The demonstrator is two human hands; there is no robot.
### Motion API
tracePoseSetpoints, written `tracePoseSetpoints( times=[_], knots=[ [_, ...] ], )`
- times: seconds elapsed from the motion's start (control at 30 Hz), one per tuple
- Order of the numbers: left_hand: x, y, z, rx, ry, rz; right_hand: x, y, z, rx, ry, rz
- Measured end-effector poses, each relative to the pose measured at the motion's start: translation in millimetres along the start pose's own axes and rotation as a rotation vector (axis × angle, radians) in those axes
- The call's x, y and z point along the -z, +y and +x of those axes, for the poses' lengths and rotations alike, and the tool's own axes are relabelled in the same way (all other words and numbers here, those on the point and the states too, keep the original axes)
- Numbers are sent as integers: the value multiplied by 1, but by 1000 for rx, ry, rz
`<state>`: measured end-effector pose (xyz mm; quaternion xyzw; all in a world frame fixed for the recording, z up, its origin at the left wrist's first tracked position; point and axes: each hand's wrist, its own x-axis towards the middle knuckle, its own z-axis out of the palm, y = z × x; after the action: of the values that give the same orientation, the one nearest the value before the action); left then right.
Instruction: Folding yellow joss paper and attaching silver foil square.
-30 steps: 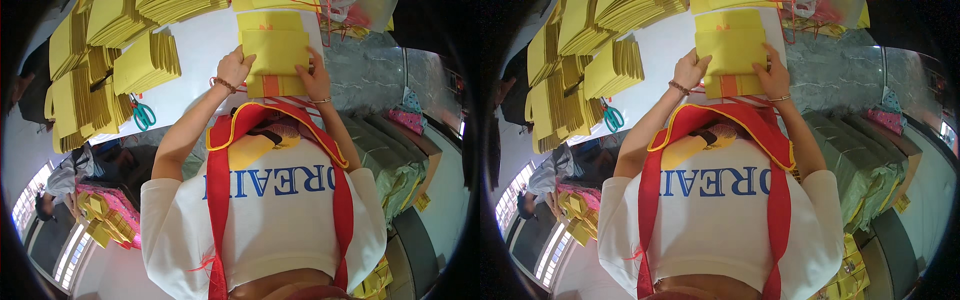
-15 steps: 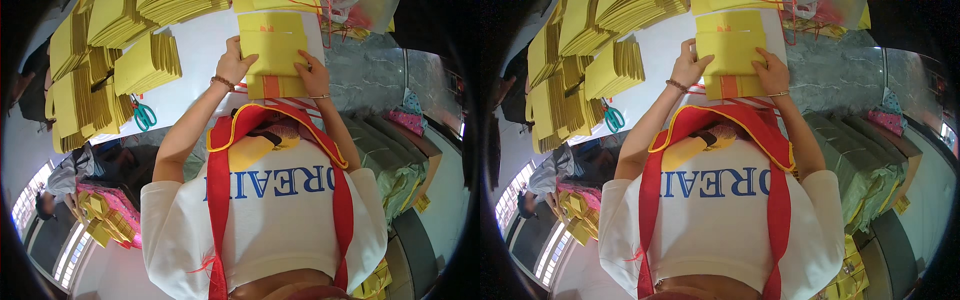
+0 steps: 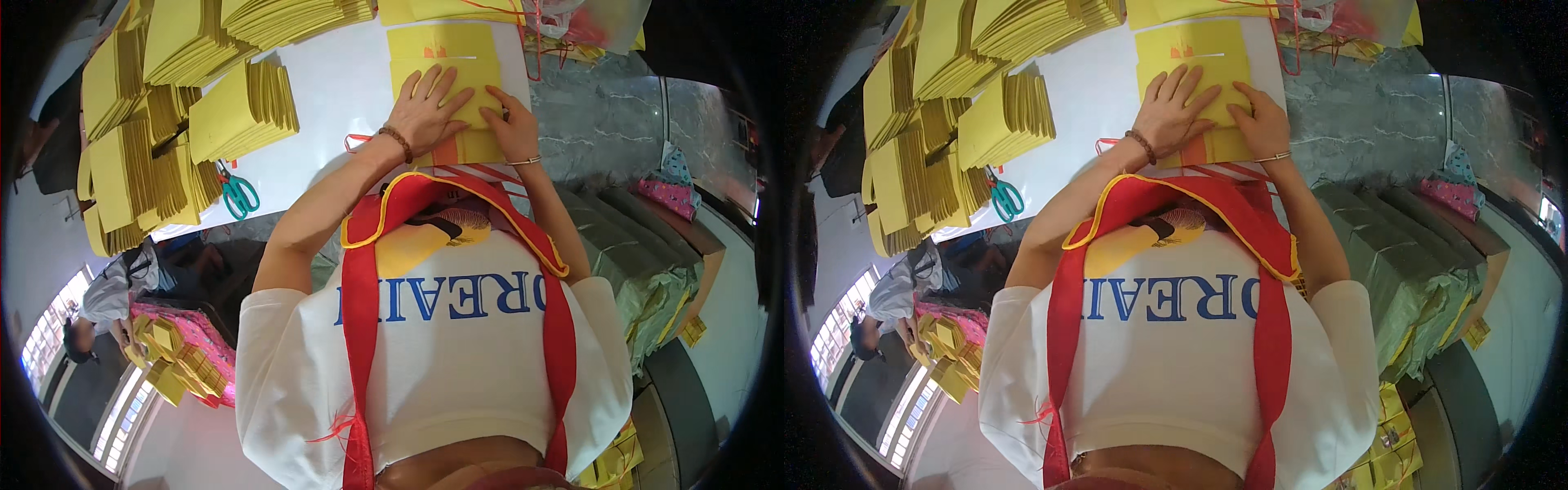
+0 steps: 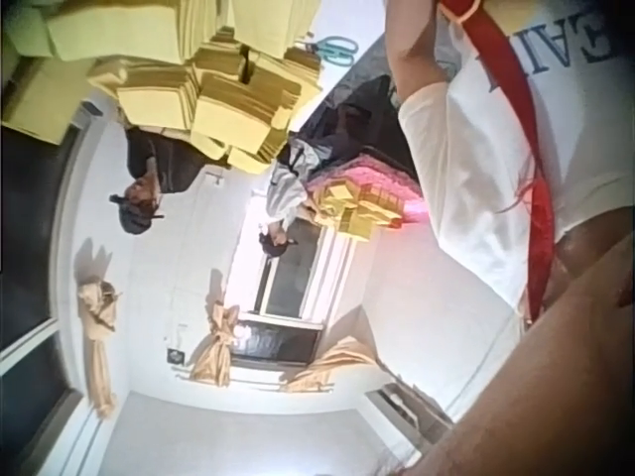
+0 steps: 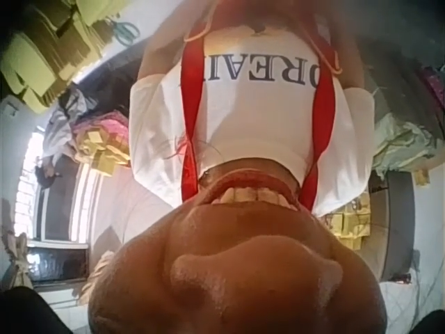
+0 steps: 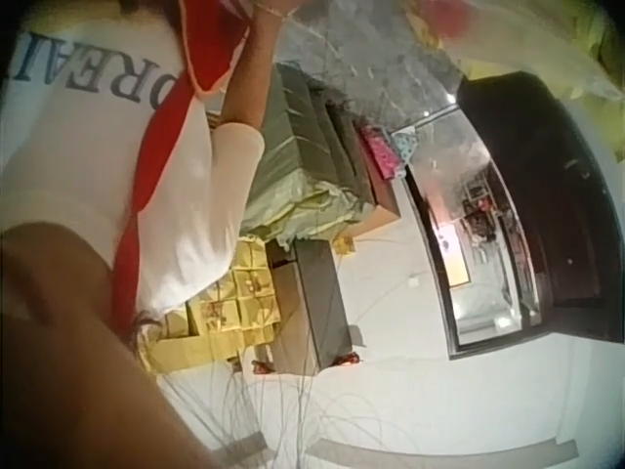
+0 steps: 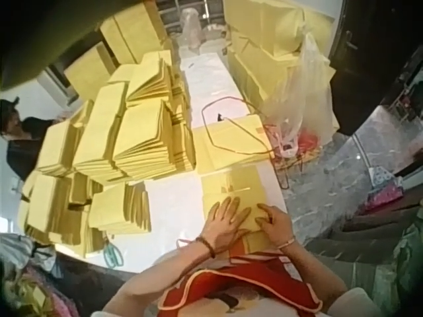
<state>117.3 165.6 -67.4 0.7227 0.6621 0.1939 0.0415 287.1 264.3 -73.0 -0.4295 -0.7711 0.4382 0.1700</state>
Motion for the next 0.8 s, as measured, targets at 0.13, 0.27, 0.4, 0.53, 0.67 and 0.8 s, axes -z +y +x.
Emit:
tracePoseSetpoints(
  times=[0.13,0.27,0.4,0.53,0.67,0.8],
  knots=[
    [-4,-1,-2,34,-14,9,-1,-27,-7,134,101,-494],
    [-5,-2,1,10,-2,25,-11,-26,11,524,159,-627],
    [4,-2,2,-2,-13,-14,-22,-1,25,398,84,-667],
    [9,-3,2,3,-6,-82,-24,0,26,385,61,-643],
    [5,10,8,-93,-119,211,-9,45,46,327,-102,-339],
    [-11,27,9,36,131,533,8,6,32,338,-99,88]
  ],
)
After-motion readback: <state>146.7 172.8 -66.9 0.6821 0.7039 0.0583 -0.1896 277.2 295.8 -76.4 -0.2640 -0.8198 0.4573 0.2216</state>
